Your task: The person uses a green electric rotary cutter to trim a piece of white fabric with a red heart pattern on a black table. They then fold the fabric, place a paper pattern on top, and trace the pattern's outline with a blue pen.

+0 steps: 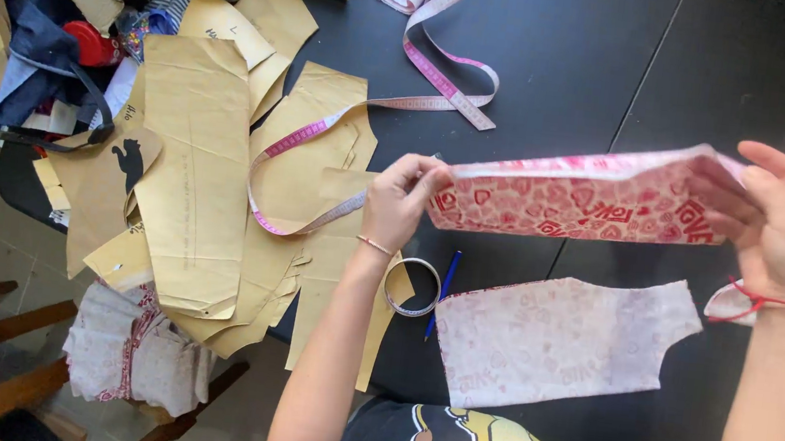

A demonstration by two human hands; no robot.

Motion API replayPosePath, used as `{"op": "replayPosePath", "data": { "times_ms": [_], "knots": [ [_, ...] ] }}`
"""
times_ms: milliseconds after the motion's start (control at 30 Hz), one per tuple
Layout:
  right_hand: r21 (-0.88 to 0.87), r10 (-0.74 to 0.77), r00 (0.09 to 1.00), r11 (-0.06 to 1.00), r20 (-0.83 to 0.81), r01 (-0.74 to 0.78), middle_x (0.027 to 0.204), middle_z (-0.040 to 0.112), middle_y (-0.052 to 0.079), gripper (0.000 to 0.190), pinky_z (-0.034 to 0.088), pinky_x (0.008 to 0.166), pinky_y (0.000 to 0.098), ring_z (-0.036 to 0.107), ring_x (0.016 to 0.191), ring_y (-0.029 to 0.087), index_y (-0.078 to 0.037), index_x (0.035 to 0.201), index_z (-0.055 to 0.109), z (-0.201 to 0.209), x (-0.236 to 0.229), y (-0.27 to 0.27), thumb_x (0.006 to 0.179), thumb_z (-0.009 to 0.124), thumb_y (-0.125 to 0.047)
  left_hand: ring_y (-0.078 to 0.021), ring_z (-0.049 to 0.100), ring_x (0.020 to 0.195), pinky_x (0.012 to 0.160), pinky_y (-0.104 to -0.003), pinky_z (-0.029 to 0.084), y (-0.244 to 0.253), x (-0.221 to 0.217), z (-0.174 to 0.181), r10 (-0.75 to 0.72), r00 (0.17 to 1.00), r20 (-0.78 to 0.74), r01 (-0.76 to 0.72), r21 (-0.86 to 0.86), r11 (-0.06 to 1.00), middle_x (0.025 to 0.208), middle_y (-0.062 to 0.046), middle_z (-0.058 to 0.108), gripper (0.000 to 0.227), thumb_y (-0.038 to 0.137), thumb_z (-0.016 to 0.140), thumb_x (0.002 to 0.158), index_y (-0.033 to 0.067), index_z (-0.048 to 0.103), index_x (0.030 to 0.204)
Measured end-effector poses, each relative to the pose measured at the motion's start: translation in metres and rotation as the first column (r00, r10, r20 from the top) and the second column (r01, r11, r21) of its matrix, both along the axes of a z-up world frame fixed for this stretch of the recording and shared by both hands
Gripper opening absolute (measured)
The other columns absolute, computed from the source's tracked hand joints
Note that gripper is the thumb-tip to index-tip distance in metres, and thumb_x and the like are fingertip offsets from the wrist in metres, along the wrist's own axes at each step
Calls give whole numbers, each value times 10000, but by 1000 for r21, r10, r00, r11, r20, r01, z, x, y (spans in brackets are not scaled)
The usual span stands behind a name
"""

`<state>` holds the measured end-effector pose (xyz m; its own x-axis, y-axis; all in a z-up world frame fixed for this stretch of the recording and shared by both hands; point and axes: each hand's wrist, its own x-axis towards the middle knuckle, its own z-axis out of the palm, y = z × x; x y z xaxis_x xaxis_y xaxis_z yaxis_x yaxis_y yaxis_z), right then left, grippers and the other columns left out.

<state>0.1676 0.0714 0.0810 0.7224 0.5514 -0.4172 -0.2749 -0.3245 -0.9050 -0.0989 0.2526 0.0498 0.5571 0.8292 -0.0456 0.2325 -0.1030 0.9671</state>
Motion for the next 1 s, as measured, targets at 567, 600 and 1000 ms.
{"op": "replayPosePath", "data": {
  "times_ms": [567,600,1000],
  "knots": [
    [-651,514,845,693,146,-309,823,572,47,170,351,708,260,478,823,140,-75,782,640,-51,-33,-91,743,633,-241,-289,469,754,677,-409,331,-118,-4,-38,-363,489,-793,693,100,714,804,-74,492,93,176,492,697,146,576,675],
    [-416,363,930,857,64,-306,708,549,32,101,320,578,201,449,654,90,-20,766,584,-39,-31,-90,781,641,-102,-312,521,652,564,-418,357,-110,-5,-28,-539,517,-665,706,-24,708,701,-69,517,152,269,485,645,120,507,658],
    [-481,534,690,824,488,-298,886,573,45,209,348,680,309,500,792,194,-112,959,544,-42,50,60,802,616,-229,-200,489,740,670,-306,374,23,27,6,-203,891,-406,193,-67,979,808,8,515,228,250,523,683,162,446,879]
  ]
}}
